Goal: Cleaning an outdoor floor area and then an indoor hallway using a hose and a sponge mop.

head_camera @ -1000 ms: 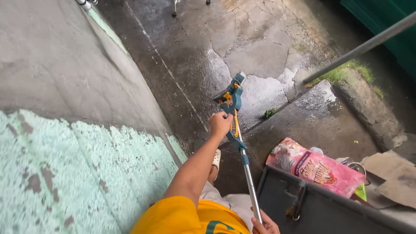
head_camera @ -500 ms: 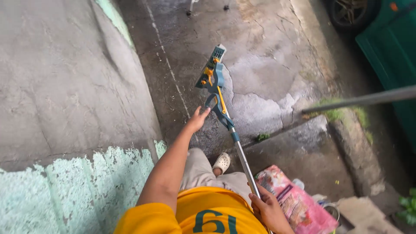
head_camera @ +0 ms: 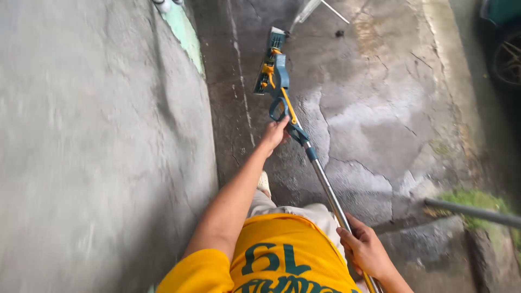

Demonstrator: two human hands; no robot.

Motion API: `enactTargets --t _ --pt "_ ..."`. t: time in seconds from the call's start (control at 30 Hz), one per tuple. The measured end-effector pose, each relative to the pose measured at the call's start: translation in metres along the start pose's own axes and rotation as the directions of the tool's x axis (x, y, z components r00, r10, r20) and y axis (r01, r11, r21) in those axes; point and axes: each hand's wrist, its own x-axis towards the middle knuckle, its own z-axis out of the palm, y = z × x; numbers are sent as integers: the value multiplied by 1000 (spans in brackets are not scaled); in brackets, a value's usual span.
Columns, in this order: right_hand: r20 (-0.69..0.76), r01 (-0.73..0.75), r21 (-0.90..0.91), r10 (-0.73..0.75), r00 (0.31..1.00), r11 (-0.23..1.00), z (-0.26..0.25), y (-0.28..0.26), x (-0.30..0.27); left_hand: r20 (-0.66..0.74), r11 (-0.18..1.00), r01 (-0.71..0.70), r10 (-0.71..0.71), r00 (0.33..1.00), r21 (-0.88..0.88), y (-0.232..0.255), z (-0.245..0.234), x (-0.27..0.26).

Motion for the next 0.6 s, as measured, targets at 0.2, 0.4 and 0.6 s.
enactTargets --t 0.2,0.4,0.6 --pt "34 73 -71 -70 997 995 -7 -109 129 -20 985 -12 16 1000 174 89 -39 134" --pt "19 21 -277 -16 1000 961 3 -294 256 -53 986 68 -60 997 150 192 -68 275" --pt "114 52 -108 -39 993 993 -6 -428 385 -194 986 69 -38 980 152 215 -165 409"
